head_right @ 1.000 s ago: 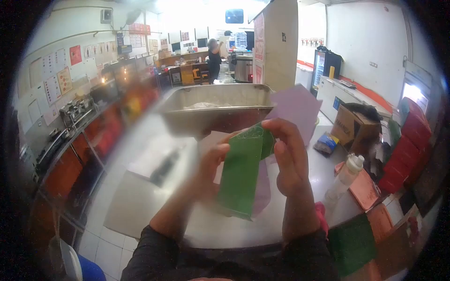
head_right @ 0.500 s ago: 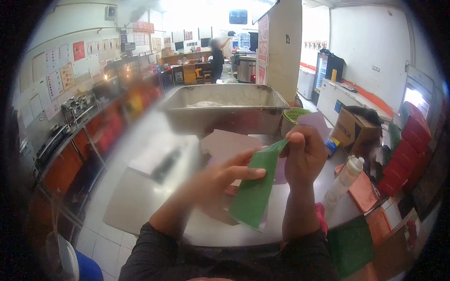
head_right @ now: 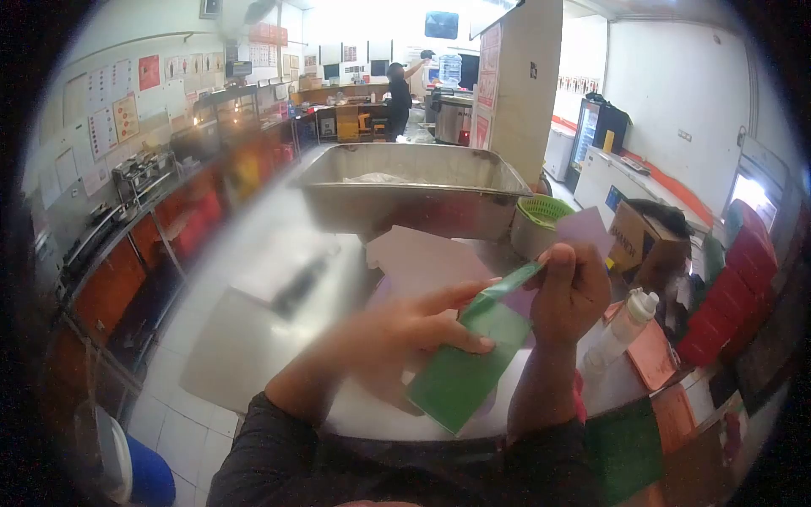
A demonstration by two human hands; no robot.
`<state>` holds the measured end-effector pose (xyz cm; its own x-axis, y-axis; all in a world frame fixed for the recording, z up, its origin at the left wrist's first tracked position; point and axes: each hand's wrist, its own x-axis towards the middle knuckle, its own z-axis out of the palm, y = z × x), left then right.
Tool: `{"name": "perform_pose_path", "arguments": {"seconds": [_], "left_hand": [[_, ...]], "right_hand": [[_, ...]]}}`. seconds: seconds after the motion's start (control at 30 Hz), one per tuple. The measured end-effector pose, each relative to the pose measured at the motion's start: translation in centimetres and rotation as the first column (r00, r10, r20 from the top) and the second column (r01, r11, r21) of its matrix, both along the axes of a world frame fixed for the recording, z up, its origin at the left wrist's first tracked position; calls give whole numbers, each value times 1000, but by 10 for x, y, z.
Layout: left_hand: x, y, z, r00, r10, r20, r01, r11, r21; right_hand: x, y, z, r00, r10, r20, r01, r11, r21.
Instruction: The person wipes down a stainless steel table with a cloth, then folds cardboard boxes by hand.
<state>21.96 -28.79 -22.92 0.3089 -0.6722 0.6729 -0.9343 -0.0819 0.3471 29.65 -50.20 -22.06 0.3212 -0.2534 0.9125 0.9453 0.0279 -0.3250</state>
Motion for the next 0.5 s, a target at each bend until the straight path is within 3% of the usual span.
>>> {"name": "perform_pose_path", "arguments": {"seconds": [0.23, 0.37, 0.43, 0.5], "left_hand": [[10, 3, -5, 975, -158, -156, 150, 987, -63], [14, 5, -3, 992, -98, -82, 98, 995, -12], [12, 1, -3, 992, -43, -117, 40, 999, -26], [17, -5, -6, 999, 39, -23, -41, 993, -107]], "right_hand": [[-10, 4, 3, 987, 2, -161, 0, 1000, 12], [-3, 0, 3, 985, -77, -156, 75, 997, -19], [-1, 0, 3, 989, -69, -133, 69, 998, -1], [-1, 1, 2, 994, -43, -101, 44, 999, 9]]}}
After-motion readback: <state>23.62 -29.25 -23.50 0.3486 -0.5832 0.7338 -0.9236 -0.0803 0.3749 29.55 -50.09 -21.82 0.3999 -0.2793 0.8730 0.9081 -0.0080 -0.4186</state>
